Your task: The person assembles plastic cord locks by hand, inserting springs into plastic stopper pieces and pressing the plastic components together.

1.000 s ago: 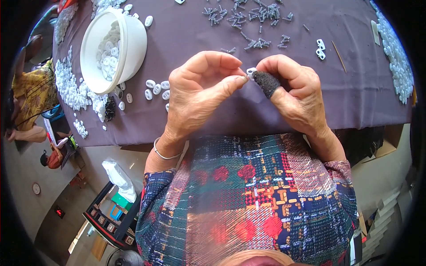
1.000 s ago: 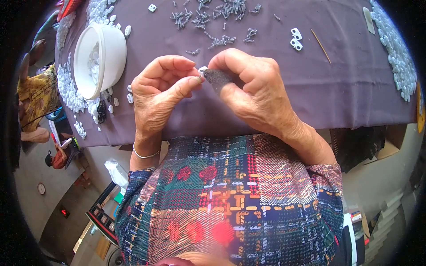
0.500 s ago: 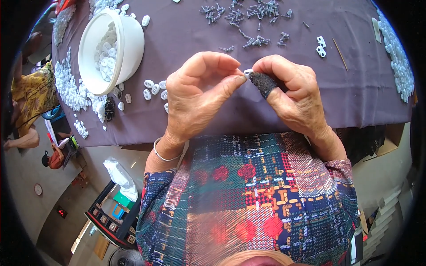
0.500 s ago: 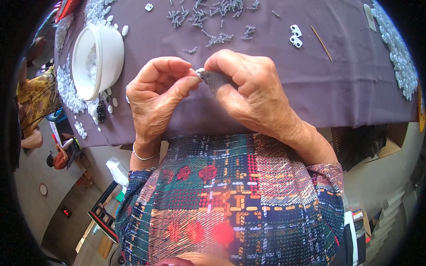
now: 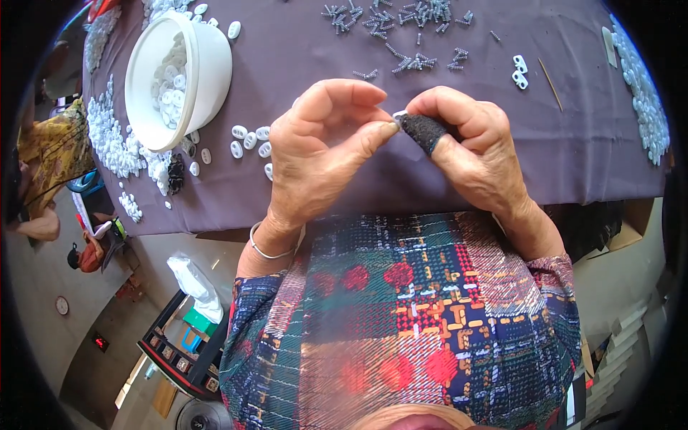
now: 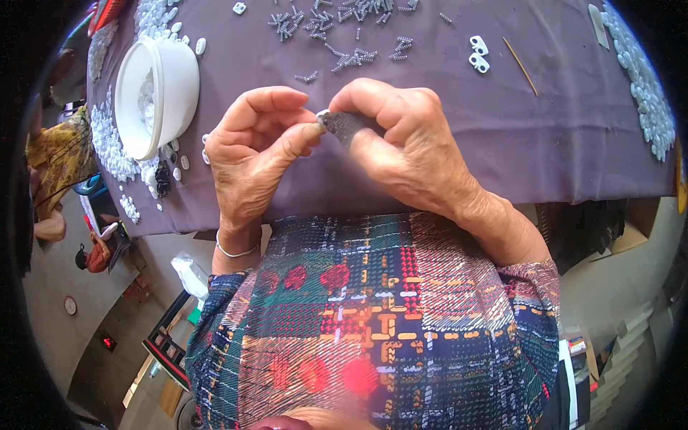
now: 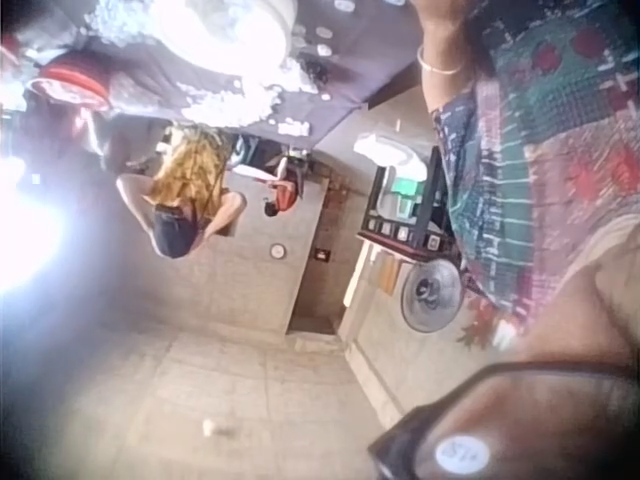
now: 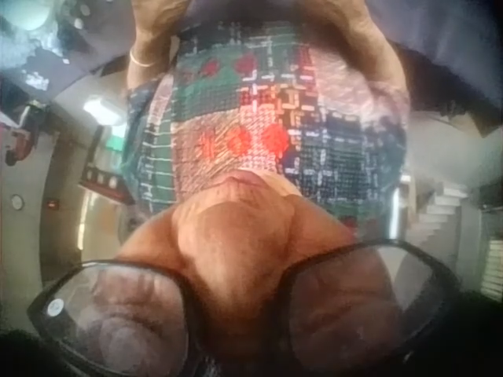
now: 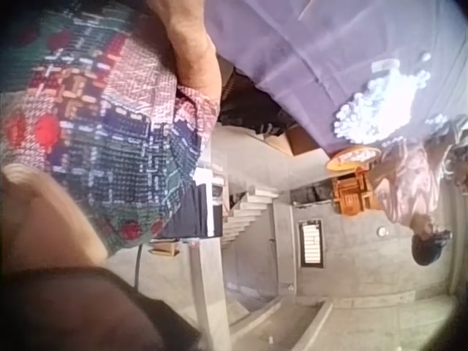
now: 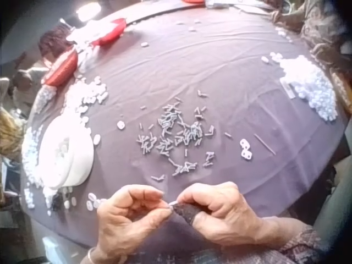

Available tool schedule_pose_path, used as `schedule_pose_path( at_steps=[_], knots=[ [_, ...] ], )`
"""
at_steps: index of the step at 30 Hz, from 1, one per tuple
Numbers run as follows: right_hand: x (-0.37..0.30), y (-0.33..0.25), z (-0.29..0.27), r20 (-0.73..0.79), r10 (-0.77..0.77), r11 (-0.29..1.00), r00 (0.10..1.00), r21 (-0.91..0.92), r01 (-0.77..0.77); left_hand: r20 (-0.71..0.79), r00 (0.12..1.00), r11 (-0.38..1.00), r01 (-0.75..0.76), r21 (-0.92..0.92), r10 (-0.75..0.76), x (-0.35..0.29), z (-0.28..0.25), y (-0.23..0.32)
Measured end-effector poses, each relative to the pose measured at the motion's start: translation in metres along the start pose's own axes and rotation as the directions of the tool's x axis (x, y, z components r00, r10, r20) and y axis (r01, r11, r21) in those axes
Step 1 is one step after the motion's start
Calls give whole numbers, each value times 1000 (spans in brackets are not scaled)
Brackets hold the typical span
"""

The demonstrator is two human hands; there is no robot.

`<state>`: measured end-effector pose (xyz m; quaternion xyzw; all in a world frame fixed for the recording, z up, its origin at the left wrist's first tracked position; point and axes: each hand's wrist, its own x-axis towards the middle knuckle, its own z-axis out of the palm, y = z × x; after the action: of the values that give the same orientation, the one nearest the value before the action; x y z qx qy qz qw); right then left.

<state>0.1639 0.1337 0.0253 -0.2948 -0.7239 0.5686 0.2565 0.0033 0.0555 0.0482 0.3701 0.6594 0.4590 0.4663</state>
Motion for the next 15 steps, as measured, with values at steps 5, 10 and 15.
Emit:
schedule_pose_path(
  at_steps=[5, 10, 15],
  knots=[
    [-1, -2, -1, -10, 151, 982, 989, 114, -149, 21, 997, 978, 77, -194, -75, 1, 2, 2],
    [-1, 1, 0, -36, 151, 976, 988, 165, -143, 45, 993, 975, 112, -190, -105, 0, -3, 0],
    [-2, 1, -1, -23, 156, 976, 987, 159, -151, 95, 993, 992, 75, -97, -66, -2, 4, 2]
  ],
)
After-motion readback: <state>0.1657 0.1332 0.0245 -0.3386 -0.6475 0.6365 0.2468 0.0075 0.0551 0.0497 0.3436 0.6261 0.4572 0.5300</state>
